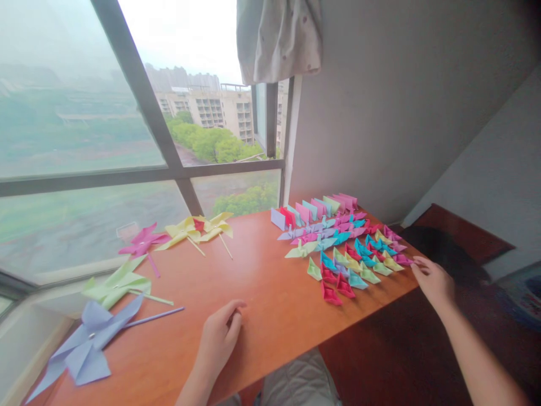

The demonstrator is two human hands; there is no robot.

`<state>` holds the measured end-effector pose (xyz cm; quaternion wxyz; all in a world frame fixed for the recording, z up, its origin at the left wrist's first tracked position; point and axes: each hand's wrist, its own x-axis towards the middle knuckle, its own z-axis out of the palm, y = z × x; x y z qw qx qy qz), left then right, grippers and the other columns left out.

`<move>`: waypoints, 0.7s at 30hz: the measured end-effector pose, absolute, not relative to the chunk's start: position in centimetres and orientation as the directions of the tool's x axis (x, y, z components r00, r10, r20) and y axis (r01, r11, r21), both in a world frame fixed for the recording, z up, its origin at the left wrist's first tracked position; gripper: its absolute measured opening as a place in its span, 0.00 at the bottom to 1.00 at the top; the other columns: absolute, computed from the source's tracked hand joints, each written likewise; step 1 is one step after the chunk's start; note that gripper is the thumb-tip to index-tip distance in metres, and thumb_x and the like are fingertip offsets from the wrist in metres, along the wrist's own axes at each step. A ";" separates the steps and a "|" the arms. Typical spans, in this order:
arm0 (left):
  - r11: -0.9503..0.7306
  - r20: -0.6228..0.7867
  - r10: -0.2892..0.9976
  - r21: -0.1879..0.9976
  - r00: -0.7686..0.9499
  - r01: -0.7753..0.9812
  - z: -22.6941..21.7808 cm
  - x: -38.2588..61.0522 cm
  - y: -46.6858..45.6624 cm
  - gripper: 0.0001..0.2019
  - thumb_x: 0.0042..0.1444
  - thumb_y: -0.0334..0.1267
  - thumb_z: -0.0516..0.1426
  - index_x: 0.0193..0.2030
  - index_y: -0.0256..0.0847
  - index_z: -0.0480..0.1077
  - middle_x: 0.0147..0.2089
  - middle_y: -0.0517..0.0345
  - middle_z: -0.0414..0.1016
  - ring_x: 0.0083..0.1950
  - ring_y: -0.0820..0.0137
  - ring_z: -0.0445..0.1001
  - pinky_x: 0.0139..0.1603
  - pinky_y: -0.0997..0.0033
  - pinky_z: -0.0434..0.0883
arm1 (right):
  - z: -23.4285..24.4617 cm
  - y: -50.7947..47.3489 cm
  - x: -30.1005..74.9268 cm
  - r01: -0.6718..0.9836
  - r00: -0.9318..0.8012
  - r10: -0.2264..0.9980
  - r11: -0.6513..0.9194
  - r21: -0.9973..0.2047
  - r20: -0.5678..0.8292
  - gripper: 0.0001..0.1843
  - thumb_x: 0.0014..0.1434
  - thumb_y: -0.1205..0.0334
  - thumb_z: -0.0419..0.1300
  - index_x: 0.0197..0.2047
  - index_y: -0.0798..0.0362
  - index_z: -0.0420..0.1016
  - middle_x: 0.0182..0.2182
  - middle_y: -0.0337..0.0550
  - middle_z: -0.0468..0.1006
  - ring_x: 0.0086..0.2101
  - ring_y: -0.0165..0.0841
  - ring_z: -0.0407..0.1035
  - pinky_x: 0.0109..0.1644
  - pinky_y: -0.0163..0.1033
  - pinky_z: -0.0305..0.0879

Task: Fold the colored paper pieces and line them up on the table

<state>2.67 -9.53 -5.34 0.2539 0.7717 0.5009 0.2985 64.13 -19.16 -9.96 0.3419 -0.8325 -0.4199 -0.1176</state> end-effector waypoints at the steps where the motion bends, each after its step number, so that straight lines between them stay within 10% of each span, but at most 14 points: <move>1: -0.369 0.207 0.925 0.694 0.320 0.618 -5.4 2.6 -9.5 0.14 0.59 0.37 0.49 0.42 0.40 0.75 0.29 0.57 0.79 0.30 0.66 0.78 0.31 0.74 0.70 | -9.9 -19.0 64.0 0.783 0.615 0.622 -0.410 -0.468 0.484 0.23 0.53 0.48 0.54 0.42 0.55 0.78 0.37 0.50 0.80 0.30 0.40 0.73 0.37 0.45 0.67; 21: -0.372 0.220 0.923 0.712 0.315 0.595 -5.3 2.7 -9.6 0.13 0.59 0.38 0.50 0.42 0.40 0.75 0.28 0.59 0.78 0.28 0.68 0.76 0.30 0.75 0.70 | -9.5 -18.2 63.4 0.818 0.576 0.614 -0.419 -0.395 0.540 0.20 0.55 0.51 0.54 0.38 0.57 0.80 0.33 0.52 0.80 0.30 0.40 0.73 0.34 0.42 0.65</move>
